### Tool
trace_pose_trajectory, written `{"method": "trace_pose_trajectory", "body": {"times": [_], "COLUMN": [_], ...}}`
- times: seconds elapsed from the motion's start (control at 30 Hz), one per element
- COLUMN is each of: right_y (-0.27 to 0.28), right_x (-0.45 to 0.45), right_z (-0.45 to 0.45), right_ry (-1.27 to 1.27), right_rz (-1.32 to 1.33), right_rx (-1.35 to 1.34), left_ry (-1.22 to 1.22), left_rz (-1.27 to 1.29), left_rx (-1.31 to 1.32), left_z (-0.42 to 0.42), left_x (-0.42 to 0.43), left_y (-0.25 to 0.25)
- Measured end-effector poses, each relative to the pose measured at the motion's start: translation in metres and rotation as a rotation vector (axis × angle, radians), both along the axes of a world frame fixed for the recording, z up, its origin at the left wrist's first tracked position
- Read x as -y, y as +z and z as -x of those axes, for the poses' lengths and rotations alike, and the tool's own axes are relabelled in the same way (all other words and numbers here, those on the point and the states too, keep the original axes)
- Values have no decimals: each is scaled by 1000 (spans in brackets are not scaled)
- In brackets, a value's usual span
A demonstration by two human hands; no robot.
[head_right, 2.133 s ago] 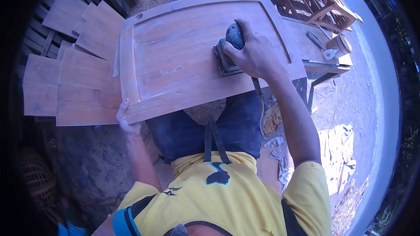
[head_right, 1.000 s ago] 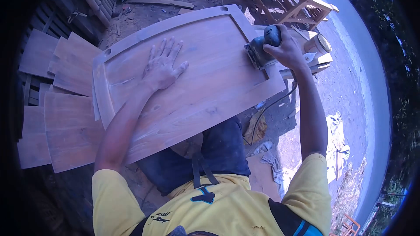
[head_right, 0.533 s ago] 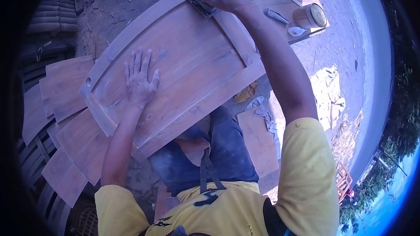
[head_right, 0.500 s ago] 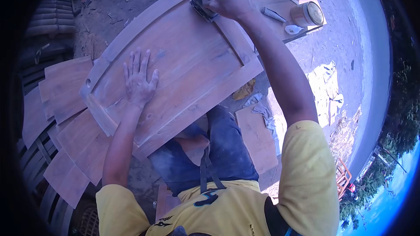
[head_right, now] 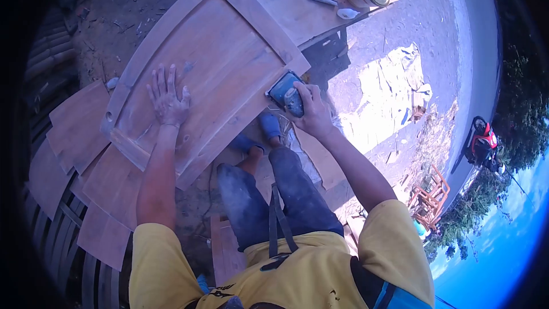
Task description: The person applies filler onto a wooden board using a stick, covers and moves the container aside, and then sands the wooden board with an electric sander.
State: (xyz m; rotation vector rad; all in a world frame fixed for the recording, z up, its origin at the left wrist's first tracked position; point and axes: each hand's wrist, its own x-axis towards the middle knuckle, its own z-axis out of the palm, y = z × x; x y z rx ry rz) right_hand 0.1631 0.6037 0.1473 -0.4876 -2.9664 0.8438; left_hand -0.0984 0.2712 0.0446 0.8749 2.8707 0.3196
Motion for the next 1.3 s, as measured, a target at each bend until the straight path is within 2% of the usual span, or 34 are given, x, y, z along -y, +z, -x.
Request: {"method": "trace_pose_trajectory", "body": {"times": [0.07,0.17,0.27,0.33,0.4,0.43,0.53,0.73,0.8,0.9,1.03,1.13,1.3], "right_y": [1,-2,0,2,3,2,-1,-9,-13,-10,0,-9,4], "right_x": [-5,-34,-40,-32,-28,-31,-54,-62,-58,-47,13,76,199], "right_z": [-7,6,9,5,13,23,76,222,274,346,390,398,403], "right_ry": [-62,-343,-373,-296,-112,-165,-250,-2,-11,-118,-24,215,316], "right_rz": [3,-71,-70,-13,17,-11,-43,-20,-85,-151,-189,-109,36], "right_rx": [30,2,0,26,-17,4,-26,-52,-132,-53,-10,-215,-28], "left_ry": [-10,-6,-3,14,8,20,20,49,31,51,99,95,16], "left_rz": [5,16,24,23,35,42,24,21,-6,-26,-63,-85,-184], "left_rx": [0,-3,-2,-13,2,-7,-8,51,80,109,139,186,114], "left_z": [-1,0,-2,0,0,0,0,4,3,4,4,5,6], "left_x": [2,0,0,-1,-2,-1,-1,-1,0,2,7,8,15], "left_y": [-3,-5,-5,-3,-2,-1,0,7,7,8,12,12,4]}}
